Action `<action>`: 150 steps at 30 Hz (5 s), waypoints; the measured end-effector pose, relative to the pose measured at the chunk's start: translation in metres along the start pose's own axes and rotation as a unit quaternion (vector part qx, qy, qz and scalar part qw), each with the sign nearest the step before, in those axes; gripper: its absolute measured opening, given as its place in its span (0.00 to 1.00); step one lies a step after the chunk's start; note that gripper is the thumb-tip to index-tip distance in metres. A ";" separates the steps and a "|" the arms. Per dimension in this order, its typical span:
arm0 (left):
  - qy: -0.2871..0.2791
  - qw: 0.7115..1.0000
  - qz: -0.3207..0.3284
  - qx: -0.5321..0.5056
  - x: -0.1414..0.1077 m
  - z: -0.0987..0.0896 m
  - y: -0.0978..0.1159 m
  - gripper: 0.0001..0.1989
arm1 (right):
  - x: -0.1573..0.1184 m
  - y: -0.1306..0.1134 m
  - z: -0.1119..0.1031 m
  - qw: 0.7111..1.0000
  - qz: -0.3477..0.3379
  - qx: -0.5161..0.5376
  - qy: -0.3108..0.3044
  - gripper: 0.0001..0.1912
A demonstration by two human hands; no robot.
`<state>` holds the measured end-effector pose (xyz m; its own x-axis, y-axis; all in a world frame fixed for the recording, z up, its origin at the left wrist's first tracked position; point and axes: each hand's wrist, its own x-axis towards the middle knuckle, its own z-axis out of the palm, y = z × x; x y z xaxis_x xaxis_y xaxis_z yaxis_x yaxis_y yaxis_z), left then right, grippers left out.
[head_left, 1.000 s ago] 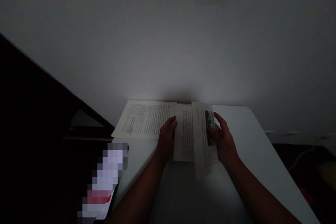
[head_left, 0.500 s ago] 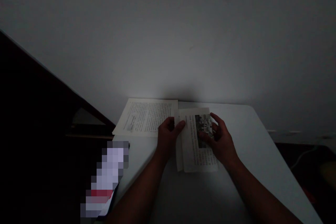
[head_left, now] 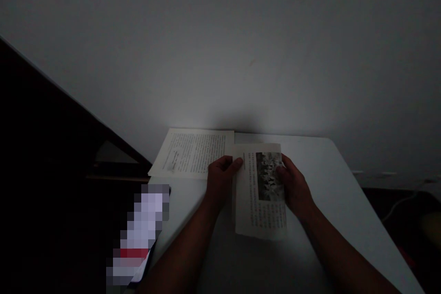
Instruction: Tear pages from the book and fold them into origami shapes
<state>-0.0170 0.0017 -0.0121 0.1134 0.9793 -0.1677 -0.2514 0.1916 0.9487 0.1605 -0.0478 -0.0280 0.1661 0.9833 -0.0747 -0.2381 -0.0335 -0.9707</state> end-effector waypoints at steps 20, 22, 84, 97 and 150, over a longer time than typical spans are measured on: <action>0.052 0.995 0.063 0.060 0.002 0.000 0.000 0.13 | -0.003 -0.009 0.004 0.999 -0.007 -0.032 0.040 0.26; 0.057 0.994 0.063 0.069 0.002 0.000 0.001 0.14 | -0.003 -0.009 0.004 0.998 -0.010 -0.037 0.041 0.26; 0.059 0.994 0.059 0.073 0.001 -0.001 0.003 0.12 | -0.003 -0.011 0.007 0.996 -0.017 -0.056 0.070 0.29; 0.053 0.994 0.064 0.077 0.000 -0.001 0.004 0.13 | -0.003 -0.010 0.007 0.997 -0.017 -0.045 0.068 0.27; 0.065 0.978 0.120 0.156 -0.005 0.002 0.005 0.13 | -0.004 -0.012 0.011 0.993 -0.027 -0.071 0.092 0.27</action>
<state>-0.0172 -0.0023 -0.0057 -0.0420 0.9976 0.0555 0.0522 -0.0533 0.9972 0.1522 -0.0496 -0.0134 0.3504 0.9353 -0.0494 -0.0891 -0.0192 -0.9958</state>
